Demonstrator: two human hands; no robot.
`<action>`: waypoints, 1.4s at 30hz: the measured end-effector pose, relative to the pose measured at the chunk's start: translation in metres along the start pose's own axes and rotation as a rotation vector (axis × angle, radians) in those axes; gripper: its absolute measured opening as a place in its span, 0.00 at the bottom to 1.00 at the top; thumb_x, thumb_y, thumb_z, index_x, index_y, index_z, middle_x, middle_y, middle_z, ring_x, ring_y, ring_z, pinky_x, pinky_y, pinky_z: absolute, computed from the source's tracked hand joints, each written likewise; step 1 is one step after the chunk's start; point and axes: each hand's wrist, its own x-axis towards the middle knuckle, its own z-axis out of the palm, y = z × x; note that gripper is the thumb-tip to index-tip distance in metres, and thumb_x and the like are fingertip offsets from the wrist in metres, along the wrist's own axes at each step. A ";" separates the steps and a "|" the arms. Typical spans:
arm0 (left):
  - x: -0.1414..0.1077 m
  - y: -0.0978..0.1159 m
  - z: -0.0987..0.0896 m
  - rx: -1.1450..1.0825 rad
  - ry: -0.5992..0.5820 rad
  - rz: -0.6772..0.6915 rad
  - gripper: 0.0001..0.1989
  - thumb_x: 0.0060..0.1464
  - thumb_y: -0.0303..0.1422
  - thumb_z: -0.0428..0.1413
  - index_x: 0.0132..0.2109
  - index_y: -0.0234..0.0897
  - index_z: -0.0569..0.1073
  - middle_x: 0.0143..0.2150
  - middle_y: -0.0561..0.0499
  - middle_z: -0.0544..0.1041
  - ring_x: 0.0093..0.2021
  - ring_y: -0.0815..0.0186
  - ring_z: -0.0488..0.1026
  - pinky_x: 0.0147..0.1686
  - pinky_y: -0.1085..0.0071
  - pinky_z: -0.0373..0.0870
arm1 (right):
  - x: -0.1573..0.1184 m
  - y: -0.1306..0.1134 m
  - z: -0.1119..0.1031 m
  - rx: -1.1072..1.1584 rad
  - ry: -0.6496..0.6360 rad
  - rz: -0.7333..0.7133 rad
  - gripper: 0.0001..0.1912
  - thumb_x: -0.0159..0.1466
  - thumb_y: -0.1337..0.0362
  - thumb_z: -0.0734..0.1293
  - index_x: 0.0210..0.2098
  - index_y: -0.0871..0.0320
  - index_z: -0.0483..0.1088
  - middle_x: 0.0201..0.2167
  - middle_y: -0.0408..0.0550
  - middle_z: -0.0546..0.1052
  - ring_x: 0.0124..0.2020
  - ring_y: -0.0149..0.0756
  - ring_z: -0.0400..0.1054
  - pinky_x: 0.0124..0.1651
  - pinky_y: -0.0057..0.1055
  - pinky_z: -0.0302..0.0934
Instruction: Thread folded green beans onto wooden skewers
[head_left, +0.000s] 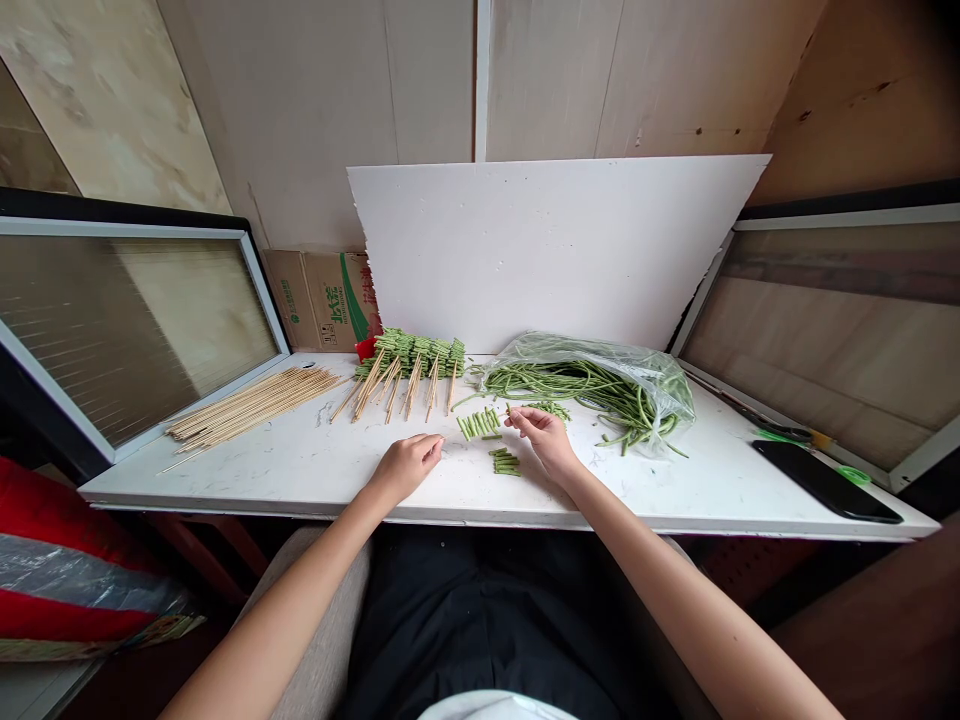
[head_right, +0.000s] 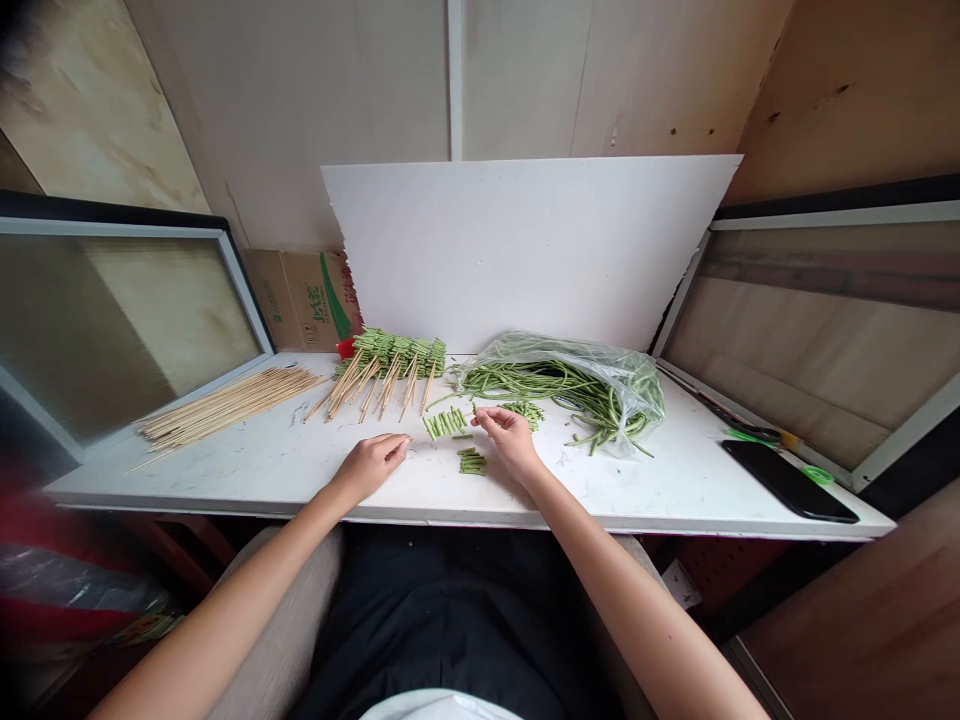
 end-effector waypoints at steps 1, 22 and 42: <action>0.000 0.000 0.000 -0.008 0.005 0.001 0.14 0.70 0.32 0.49 0.42 0.40 0.80 0.33 0.48 0.79 0.33 0.64 0.75 0.36 0.72 0.68 | 0.000 0.001 0.000 0.010 0.001 0.004 0.21 0.60 0.42 0.75 0.36 0.55 0.82 0.37 0.53 0.82 0.42 0.46 0.73 0.42 0.37 0.62; 0.000 -0.001 0.001 -0.061 0.018 0.004 0.14 0.70 0.34 0.49 0.45 0.40 0.80 0.37 0.46 0.82 0.38 0.62 0.78 0.39 0.71 0.72 | -0.001 -0.003 0.002 0.041 0.017 0.039 0.25 0.58 0.39 0.74 0.34 0.55 0.78 0.38 0.52 0.81 0.43 0.45 0.72 0.41 0.35 0.62; -0.001 -0.001 -0.001 -0.083 -0.032 0.035 0.15 0.72 0.35 0.48 0.44 0.40 0.79 0.38 0.47 0.81 0.37 0.63 0.78 0.40 0.71 0.72 | -0.005 -0.002 0.010 0.030 0.018 -0.019 0.20 0.62 0.42 0.73 0.37 0.53 0.79 0.41 0.50 0.80 0.45 0.44 0.72 0.47 0.37 0.64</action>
